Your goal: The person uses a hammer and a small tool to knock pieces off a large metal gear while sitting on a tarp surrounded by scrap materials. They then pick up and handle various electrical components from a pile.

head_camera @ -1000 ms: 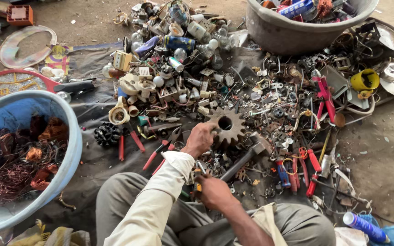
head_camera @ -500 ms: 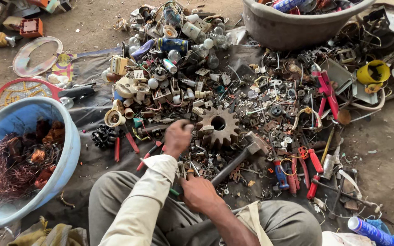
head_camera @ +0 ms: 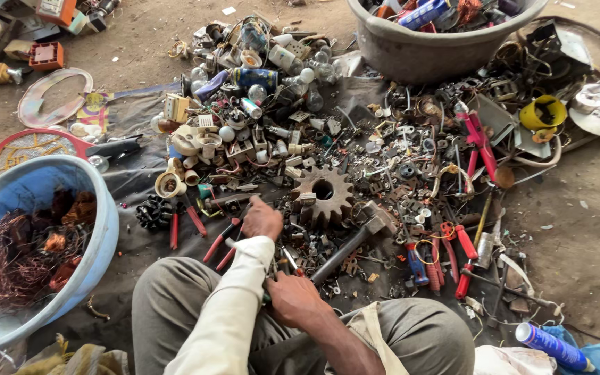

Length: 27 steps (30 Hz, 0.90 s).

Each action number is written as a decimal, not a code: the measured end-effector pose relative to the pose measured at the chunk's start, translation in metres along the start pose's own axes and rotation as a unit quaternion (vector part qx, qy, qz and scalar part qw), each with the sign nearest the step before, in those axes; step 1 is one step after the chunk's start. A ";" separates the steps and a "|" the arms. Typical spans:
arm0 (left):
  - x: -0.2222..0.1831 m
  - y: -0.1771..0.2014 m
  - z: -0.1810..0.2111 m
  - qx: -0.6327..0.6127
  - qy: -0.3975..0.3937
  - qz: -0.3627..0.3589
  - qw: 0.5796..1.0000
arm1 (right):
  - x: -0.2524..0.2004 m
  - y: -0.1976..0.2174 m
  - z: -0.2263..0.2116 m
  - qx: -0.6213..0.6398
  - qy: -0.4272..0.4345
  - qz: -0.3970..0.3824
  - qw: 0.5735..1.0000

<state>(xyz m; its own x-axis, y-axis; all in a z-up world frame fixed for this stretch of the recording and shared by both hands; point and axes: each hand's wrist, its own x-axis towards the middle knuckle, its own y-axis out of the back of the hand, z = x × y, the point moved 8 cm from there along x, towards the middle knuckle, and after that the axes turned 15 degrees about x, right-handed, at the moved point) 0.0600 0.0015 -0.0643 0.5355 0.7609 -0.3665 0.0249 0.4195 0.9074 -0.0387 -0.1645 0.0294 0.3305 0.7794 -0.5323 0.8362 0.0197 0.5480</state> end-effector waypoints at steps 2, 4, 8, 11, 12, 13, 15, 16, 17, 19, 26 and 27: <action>-0.007 0.012 -0.004 -0.121 -0.020 0.002 0.992 | -0.004 0.005 0.002 -0.003 0.005 0.013 1.000; -0.012 0.040 -0.014 -0.278 -0.087 0.088 0.953 | -0.003 0.008 -0.001 -0.004 0.021 0.021 1.000; -0.018 0.066 -0.001 -0.678 -0.156 -0.059 0.716 | 0.004 0.007 -0.010 0.001 0.048 0.029 0.998; -0.020 0.068 0.038 -0.750 -0.098 -0.185 0.628 | 0.009 -0.002 -0.010 -0.002 0.043 0.013 0.999; -0.017 0.064 0.051 -0.721 -0.073 -0.197 0.660 | 0.012 -0.004 -0.008 -0.005 0.039 0.005 0.999; -0.016 0.058 0.059 -0.690 -0.045 -0.209 0.692 | 0.013 -0.007 -0.007 -0.001 0.042 0.004 0.999; -0.019 0.058 0.080 -0.635 -0.141 -0.225 0.726 | 0.016 -0.007 -0.005 0.006 0.047 0.005 0.999; -0.017 0.057 0.090 -0.604 -0.190 -0.232 0.739 | 0.020 -0.002 -0.003 0.007 0.057 0.013 0.998; -0.014 0.056 0.094 -0.579 -0.233 -0.217 0.750 | 0.020 -0.001 -0.002 0.012 0.065 0.016 0.998; -0.006 0.051 0.104 -0.526 -0.321 -0.187 0.765 | 0.029 -0.001 0.003 0.025 0.051 0.007 0.998; 0.017 0.020 0.115 -0.568 -0.331 -0.233 0.716 | 0.051 -0.011 0.014 0.028 0.018 -0.023 0.999; 0.017 0.020 0.116 -0.563 -0.340 -0.233 0.716 | 0.052 -0.011 0.014 0.033 0.022 -0.021 0.999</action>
<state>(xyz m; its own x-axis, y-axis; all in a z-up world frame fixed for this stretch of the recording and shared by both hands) 0.1680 -0.0343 -0.0283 0.9875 0.1515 -0.0443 -0.1567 0.9741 -0.1628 -0.0245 -0.1332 -0.0132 0.2768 0.8056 -0.5238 0.8763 0.0120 0.4815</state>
